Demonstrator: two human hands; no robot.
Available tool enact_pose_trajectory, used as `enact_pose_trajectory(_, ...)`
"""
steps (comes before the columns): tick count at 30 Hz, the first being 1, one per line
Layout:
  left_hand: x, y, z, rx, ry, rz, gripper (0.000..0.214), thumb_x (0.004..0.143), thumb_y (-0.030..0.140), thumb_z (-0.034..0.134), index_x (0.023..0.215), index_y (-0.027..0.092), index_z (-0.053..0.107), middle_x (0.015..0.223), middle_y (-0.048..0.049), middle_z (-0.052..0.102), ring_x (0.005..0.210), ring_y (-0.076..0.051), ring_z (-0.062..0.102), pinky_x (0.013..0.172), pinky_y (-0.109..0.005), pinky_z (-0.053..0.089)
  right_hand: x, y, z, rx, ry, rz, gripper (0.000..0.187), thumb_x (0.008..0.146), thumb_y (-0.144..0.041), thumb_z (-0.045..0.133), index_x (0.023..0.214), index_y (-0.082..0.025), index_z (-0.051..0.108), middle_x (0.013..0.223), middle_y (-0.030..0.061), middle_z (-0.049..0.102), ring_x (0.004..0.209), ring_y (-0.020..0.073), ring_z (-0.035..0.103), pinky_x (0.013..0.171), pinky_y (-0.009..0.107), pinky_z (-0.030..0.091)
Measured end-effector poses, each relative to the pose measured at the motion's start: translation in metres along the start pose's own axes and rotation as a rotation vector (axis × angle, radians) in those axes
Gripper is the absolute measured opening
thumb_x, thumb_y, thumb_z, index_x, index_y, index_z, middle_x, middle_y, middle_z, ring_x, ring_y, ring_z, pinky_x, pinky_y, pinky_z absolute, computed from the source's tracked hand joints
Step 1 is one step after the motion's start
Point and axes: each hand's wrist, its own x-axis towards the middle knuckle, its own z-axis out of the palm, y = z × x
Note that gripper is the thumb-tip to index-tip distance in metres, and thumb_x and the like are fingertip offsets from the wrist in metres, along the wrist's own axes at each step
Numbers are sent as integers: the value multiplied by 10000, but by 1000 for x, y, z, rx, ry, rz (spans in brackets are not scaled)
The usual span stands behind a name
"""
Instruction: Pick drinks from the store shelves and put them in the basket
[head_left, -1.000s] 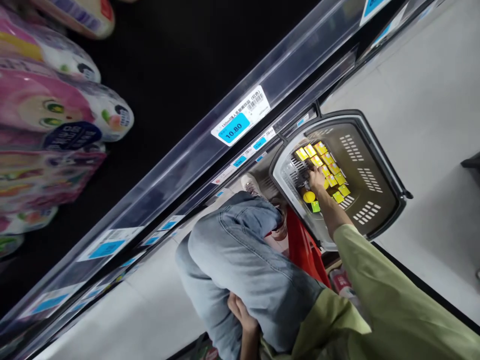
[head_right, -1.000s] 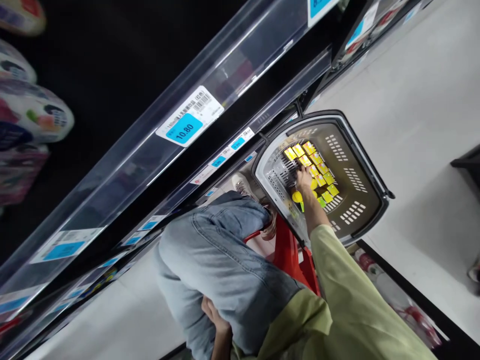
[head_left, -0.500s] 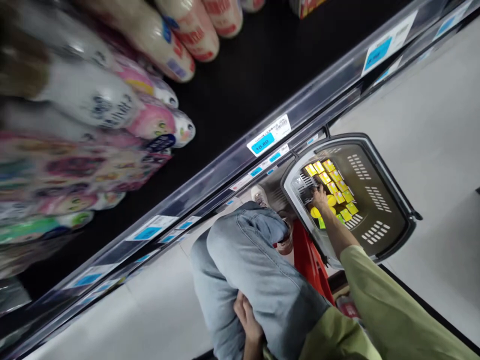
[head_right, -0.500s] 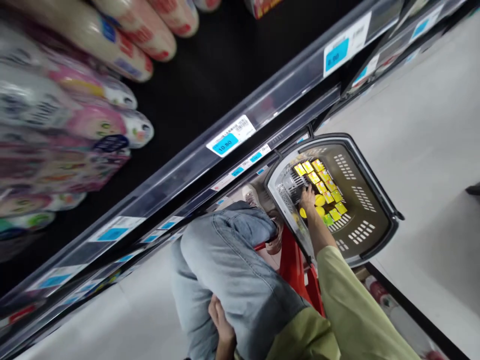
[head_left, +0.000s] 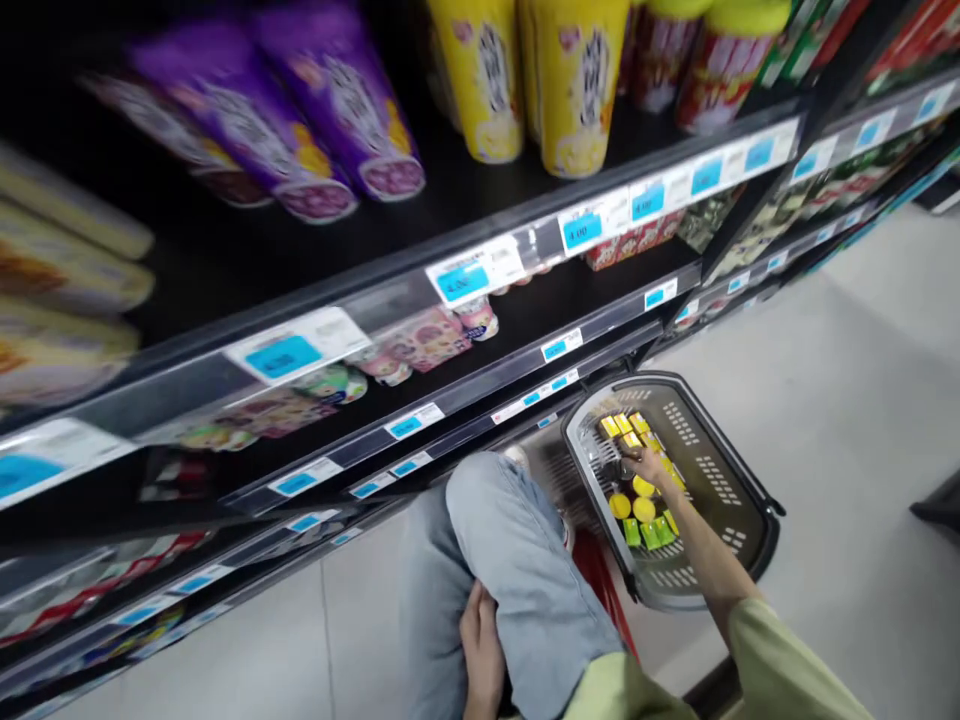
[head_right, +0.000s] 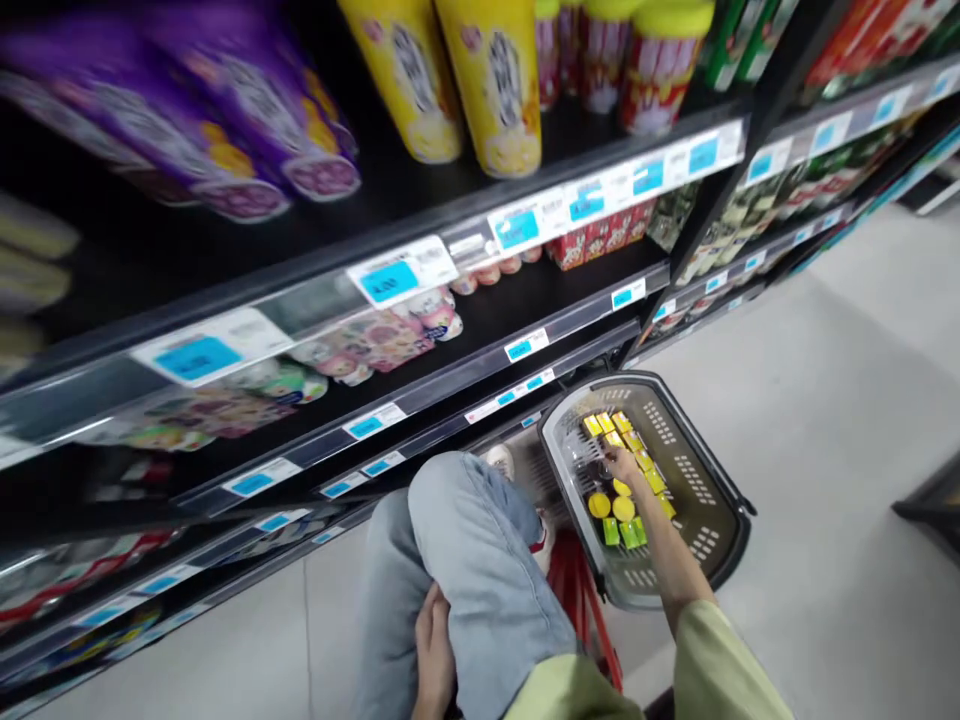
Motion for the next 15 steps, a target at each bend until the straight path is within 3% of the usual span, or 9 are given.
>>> enact_pose_trajectory(3,1,9,5,-128,-74,-41,655,773,790,621,925,189,835,1050,-184,850,1192,-440,763,1054,-538,639,7,-29,-32,18,81,-88,104,803,-301,722,818,-225,792,763,98,804,814,289,796,743,337,600)
enact_pose_trajectory(7,3,15,7,-200,-107,-19,639,739,816,637,853,204,781,1044,-178,845,1229,-445,749,1105,-528,609,28,-81,-80,33,238,-203,246,856,-281,586,963,-194,790,1007,140,850,915,272,812,901,371,645)
enact_pose_trajectory(11,6,18,6,-224,-158,60,639,783,849,636,815,217,722,960,-124,825,1044,-372,764,988,-445,630,47,-156,-129,128,516,-444,324,932,-357,545,1071,-171,771,1141,181,792,854,261,758,814,408,666)
enact_pose_trajectory(15,8,22,4,-230,-187,101,635,819,858,596,762,228,655,836,-78,753,894,-308,723,877,-372,613,59,-239,-168,72,611,-612,368,970,-369,532,1198,-167,738,1292,197,723,882,258,737,772,410,661)
